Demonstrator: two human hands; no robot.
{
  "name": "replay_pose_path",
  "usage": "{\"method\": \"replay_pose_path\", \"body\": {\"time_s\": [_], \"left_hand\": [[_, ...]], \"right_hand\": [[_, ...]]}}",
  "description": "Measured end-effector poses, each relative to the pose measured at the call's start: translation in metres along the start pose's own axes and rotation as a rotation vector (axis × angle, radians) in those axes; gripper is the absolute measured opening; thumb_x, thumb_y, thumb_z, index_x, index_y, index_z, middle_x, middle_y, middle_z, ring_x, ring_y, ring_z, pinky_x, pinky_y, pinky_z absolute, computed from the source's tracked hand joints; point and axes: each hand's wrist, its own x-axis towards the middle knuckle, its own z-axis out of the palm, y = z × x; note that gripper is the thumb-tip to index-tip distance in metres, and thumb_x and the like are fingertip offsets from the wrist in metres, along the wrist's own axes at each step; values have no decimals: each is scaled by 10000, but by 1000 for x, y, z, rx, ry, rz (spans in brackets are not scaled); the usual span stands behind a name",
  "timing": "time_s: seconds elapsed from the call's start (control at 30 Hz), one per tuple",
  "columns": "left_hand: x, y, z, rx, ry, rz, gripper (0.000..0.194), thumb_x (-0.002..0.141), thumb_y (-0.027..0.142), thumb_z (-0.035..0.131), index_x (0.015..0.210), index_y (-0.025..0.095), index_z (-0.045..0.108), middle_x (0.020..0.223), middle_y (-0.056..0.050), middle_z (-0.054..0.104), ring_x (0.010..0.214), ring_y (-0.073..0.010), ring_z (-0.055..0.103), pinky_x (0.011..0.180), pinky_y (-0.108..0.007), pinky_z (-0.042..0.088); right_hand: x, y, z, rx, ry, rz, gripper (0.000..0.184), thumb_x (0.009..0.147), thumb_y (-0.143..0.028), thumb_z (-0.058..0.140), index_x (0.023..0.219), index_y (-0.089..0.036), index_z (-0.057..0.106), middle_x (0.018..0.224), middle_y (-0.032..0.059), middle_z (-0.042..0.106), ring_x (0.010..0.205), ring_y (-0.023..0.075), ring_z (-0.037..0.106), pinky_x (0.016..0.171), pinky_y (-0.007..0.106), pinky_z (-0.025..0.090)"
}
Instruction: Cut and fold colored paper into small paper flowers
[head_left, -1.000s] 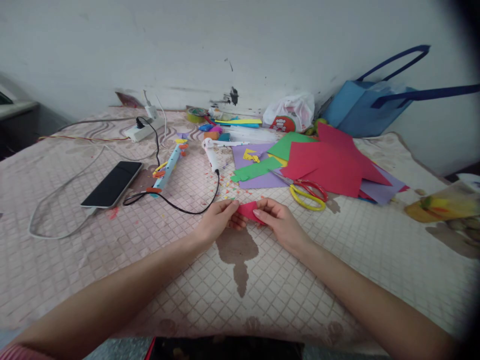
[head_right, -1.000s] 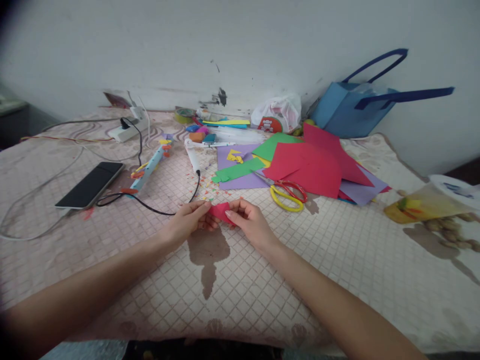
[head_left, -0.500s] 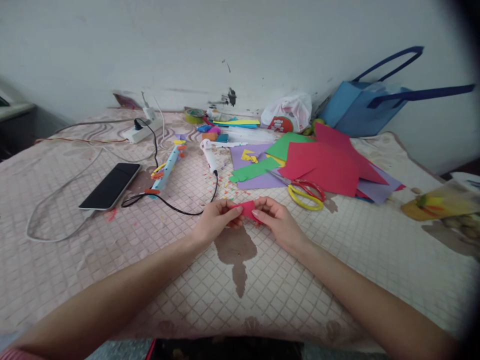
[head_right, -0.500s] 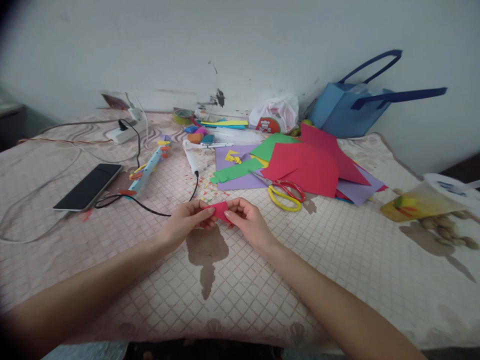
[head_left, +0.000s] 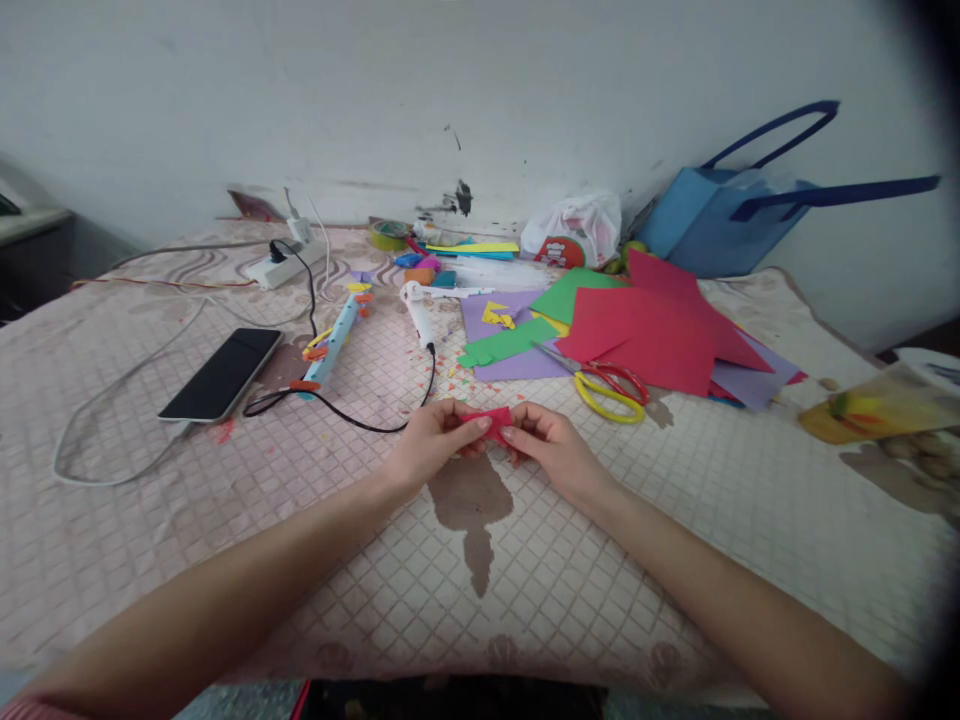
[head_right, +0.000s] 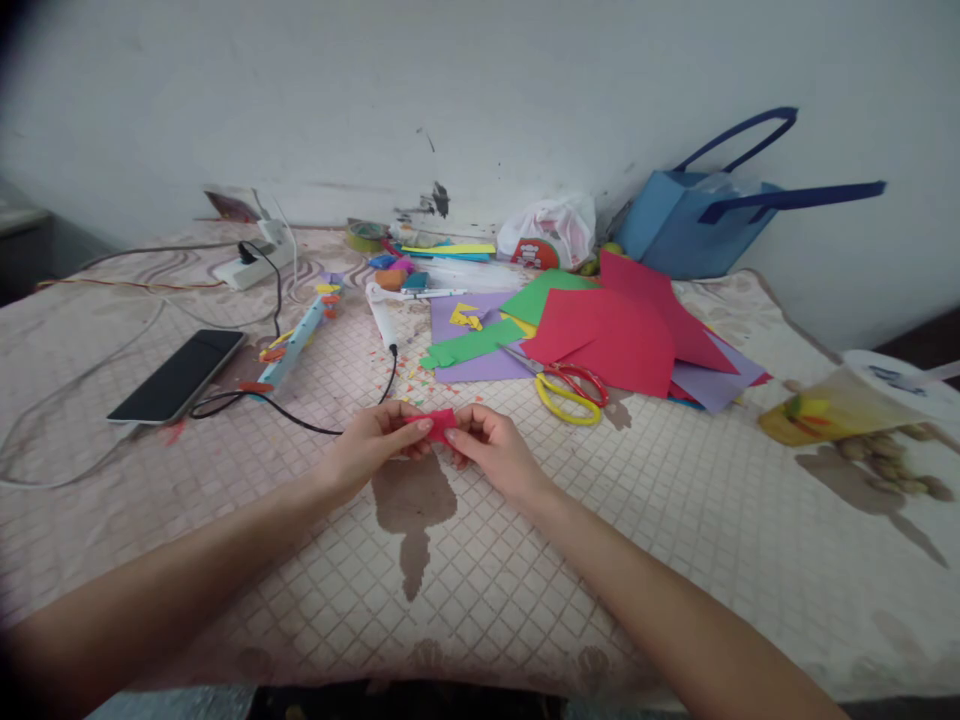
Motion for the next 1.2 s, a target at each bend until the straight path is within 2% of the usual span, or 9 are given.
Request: {"method": "replay_pose_path", "body": {"time_s": [0.17,0.33,0.5,0.6,0.73,1.03,1.2], "left_hand": [[1,-2,-2,91,-13,69,257,681,302,722,781,133,556,636,-1,625,563,-99,576,565,-218,442],[2,-3,-4,244,-38,139,218,708,289,692,795,131,570,663,-9,612,604,-111,571,558,-215,428],[2,-2,-3,102,-18,122,222,770,338,631,813,135,552,687,-10,608,615,-101,565,605,-229,462],[2,-2,-3,59,-45,81,252,774,368,625,832,131,559,708,-18,614,641,-107,575,612,-234,473],[3,-3,-2,66,-109,97,250,711,314,693,834,124,587,766,-35,638,652,-113,588,613,-237,471],[5,-8,-5,167,-177,107,176,721,262,669,809,127,597,742,-33,638,633,-114,580,601,-238,454],[3,-3,-3,191,-88,145,156,752,285,631,774,134,596,691,-9,607,598,-99,548,582,-222,436]], "right_hand": [[-1,0,0,4,-49,-12,155,773,-316,653,761,-194,558,658,-39,516,568,94,482,548,245,392],[-2,-1,0,14,-33,7,145,774,-310,653,798,-194,569,667,-43,525,566,87,478,524,233,367],[-1,0,0,9,-41,33,169,769,-322,652,780,-192,544,634,-33,577,541,98,513,528,244,402],[-1,0,0,28,-11,37,168,768,-318,652,769,-192,541,628,-26,597,543,100,528,536,244,415],[-1,-1,2,37,3,43,171,760,-329,660,768,-194,556,634,-19,608,553,104,536,544,248,423],[-1,-1,1,36,4,32,165,773,-338,650,785,-193,570,670,-20,586,562,95,521,541,237,416],[-1,-2,1,-5,-20,31,172,758,-326,660,758,-192,551,629,-32,563,536,97,510,531,244,412]]}}
